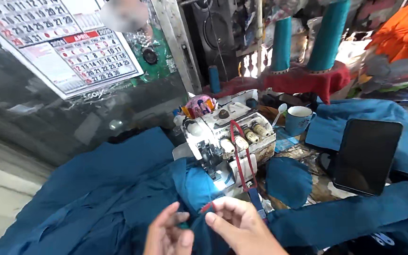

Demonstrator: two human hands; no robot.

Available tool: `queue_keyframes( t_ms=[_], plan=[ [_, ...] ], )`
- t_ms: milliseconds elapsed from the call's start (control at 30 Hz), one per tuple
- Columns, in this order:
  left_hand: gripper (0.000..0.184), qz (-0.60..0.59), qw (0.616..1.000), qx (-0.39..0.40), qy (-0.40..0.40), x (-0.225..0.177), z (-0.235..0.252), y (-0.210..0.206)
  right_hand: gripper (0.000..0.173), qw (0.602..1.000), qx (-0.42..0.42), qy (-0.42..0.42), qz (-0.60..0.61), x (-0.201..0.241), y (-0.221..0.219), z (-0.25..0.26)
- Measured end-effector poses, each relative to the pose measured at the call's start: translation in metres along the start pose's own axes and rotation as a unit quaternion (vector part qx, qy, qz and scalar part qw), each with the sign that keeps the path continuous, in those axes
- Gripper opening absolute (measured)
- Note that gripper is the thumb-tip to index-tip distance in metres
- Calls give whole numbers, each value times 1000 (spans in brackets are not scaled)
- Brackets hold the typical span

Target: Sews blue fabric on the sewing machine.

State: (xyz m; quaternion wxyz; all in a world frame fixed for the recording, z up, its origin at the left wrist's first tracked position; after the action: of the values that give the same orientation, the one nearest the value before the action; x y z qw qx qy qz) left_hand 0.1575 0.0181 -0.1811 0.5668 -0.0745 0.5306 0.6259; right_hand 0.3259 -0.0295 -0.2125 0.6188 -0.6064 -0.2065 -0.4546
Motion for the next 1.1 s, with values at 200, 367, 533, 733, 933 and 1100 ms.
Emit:
queue_keyframes(
  t_ms=[200,367,533,733,933,1100],
  plan=[
    [13,-63,995,6,78,3,7,-31,16,992,-22,41,-114,0,34,-17],
    [18,-209,971,94,67,-7,9,-17,38,992,-53,60,-101,11,37,-21],
    [23,-122,990,52,56,1,-3,-61,63,994,30,13,-101,16,42,-18],
    [11,-166,984,66,2,0,12,-56,58,967,34,85,-239,32,50,-20],
    [18,-335,938,-26,86,-2,25,-72,34,997,55,49,37,27,55,-3],
    [16,-238,952,177,-81,26,25,0,23,978,184,-49,-85,50,76,9]
  ],
)
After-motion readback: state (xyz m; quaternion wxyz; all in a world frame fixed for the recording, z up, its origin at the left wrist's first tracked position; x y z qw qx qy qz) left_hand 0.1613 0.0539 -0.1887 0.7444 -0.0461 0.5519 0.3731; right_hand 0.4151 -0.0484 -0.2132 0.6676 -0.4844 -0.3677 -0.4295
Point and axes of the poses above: each hand's wrist, its own z-axis towards the middle knuckle, its own y-axis out of the back of the hand, x = y × z, the point moved 2 cm from there along z, towards the middle knuckle, and after that the axes turned 14 degrees about z, right-handed, at the moved point
